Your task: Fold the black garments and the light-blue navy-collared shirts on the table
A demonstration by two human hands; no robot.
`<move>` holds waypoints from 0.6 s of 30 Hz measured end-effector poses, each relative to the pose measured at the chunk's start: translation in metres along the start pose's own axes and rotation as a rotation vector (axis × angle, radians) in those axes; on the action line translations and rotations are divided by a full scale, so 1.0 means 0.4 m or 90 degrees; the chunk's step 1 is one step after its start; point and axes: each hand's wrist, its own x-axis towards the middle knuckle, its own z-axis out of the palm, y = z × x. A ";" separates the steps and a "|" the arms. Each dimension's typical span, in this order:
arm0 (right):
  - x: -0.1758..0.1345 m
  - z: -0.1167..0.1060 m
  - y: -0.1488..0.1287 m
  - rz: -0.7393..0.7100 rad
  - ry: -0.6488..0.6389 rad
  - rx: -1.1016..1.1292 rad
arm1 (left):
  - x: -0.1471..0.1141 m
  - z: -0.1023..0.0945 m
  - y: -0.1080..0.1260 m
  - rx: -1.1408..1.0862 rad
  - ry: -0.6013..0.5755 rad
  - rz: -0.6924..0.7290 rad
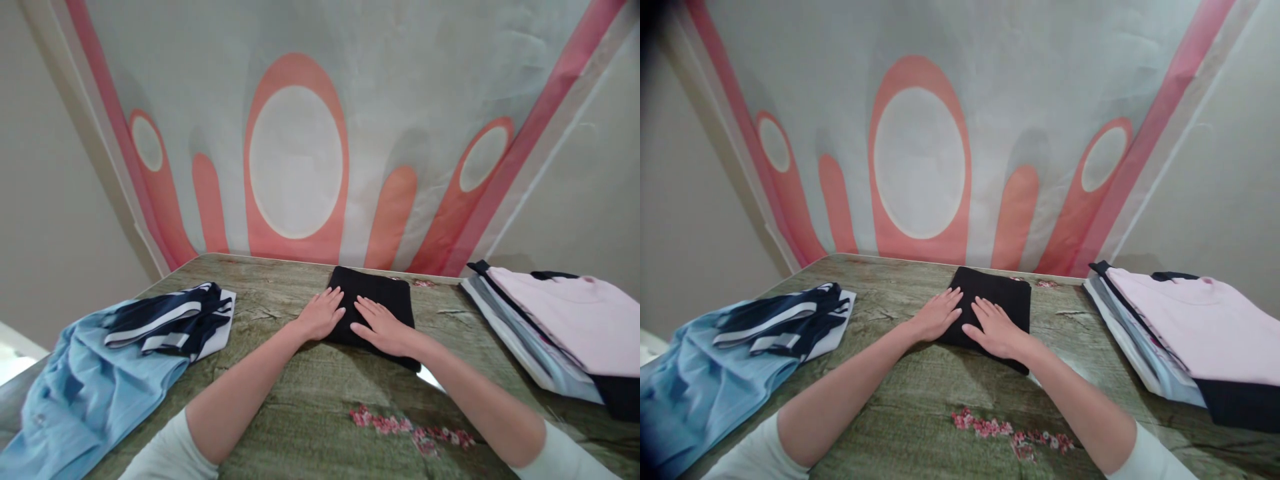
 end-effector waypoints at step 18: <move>-0.103 -0.059 0.146 -0.073 0.009 -0.042 | 0.009 -0.026 -0.050 -0.090 0.066 0.168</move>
